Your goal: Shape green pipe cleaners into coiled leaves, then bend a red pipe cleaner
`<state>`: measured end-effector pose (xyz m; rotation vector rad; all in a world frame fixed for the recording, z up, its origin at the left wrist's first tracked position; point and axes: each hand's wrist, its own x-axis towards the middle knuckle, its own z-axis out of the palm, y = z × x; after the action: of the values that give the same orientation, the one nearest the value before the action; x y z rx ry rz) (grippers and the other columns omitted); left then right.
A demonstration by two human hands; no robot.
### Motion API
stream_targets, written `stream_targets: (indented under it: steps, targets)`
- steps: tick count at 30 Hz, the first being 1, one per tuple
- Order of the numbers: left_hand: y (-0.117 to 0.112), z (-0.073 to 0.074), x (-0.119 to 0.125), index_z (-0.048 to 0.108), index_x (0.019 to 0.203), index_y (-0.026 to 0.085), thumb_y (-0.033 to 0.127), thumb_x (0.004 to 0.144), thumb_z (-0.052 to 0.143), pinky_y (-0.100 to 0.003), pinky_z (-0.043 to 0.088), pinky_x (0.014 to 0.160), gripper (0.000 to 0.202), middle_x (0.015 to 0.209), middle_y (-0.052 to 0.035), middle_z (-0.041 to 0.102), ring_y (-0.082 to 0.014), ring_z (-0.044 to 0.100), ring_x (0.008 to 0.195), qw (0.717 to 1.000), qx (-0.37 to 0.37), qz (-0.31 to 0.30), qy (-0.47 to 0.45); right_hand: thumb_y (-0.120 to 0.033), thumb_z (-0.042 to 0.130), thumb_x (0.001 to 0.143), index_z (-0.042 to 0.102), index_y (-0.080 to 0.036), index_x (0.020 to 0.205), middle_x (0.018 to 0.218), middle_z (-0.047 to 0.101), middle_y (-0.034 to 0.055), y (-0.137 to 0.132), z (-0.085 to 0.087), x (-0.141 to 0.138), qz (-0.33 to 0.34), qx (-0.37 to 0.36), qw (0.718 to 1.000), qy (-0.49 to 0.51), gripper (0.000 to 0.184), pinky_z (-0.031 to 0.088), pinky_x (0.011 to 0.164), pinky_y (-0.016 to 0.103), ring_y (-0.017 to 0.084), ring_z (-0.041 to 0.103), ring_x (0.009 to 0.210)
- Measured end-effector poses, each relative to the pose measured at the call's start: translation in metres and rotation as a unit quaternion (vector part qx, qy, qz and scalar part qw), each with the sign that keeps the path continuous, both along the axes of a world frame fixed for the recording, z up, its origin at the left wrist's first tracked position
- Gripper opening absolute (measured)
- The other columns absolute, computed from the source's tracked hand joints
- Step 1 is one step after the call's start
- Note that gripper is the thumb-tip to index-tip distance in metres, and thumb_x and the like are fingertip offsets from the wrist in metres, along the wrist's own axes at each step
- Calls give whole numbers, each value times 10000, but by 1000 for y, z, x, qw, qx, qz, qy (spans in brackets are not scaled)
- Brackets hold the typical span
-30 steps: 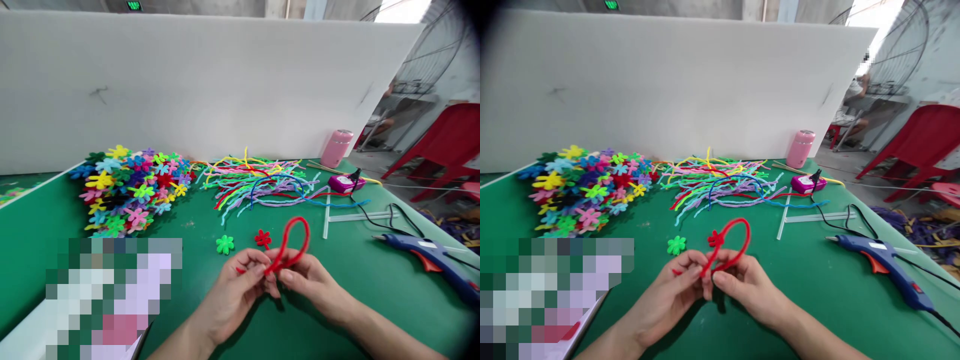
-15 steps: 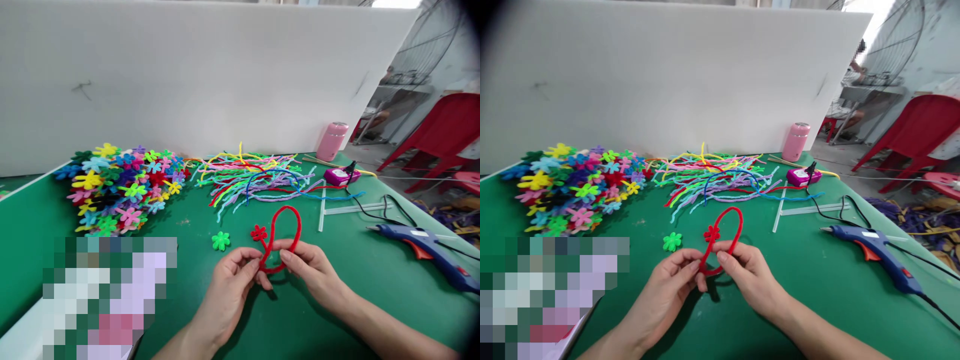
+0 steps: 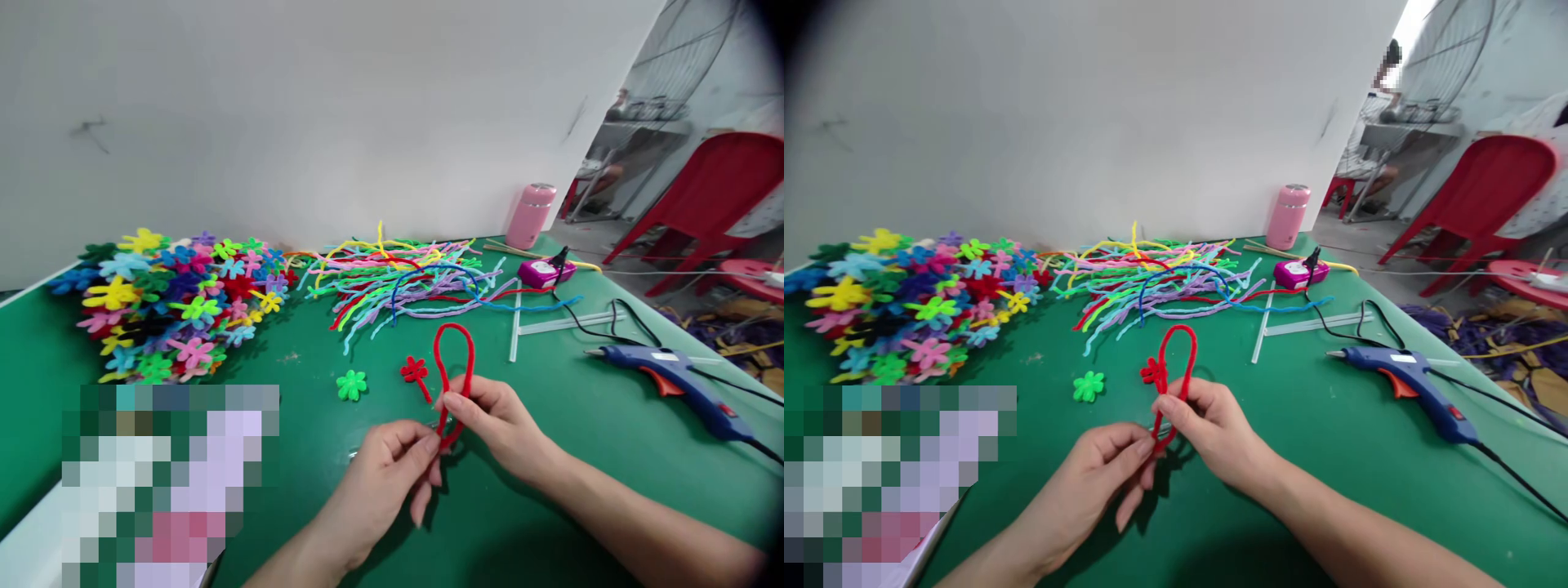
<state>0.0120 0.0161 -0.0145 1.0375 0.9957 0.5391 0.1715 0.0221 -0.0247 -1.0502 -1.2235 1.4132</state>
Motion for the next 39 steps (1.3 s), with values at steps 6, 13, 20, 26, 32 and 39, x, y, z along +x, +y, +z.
stream_targets:
  steps: [6,13,20,26,32,39]
  targets:
    - [-1,2,2,503,602,146,388,760,570,-175,172,383,296,497,54,422,-40,282,409,997,2,79,1,-382,595,771,595,-143,888,643,579,-8,-6,-2,-8,79,-23,996,41,266,423,582,243,107,530,577]
    - [-1,-1,3,586,673,118,368,808,506,-184,211,355,295,536,-5,542,-36,354,353,996,-53,36,-65,-337,652,723,631,-132,694,583,591,-10,-5,-3,-9,29,-68,993,92,208,419,562,232,87,518,530]
    - [2,-5,-1,586,691,109,295,835,464,-172,267,369,265,562,-31,581,-38,406,360,987,-87,38,-130,-324,653,729,665,-127,738,623,644,6,0,-4,-4,67,-88,987,119,198,420,589,240,94,552,555]
    - [2,-3,-1,532,652,127,258,803,523,-160,260,368,200,543,-4,560,-28,393,356,985,-108,49,-127,-311,663,721,669,-135,716,650,651,2,1,-2,-1,71,-85,989,97,177,421,605,229,89,560,578]
    - [3,-4,-1,531,662,131,277,802,518,-168,263,368,203,536,-4,555,-41,402,369,984,-109,52,-132,-318,653,728,670,-133,733,660,654,10,2,-2,1,81,-77,990,87,186,435,615,247,106,572,593]
    - [3,-4,0,513,639,143,204,748,563,-161,257,373,134,531,10,551,-32,397,362,983,-107,51,-136,-290,638,739,681,-141,866,682,649,5,2,-1,3,114,-79,987,77,200,445,614,229,89,570,581]
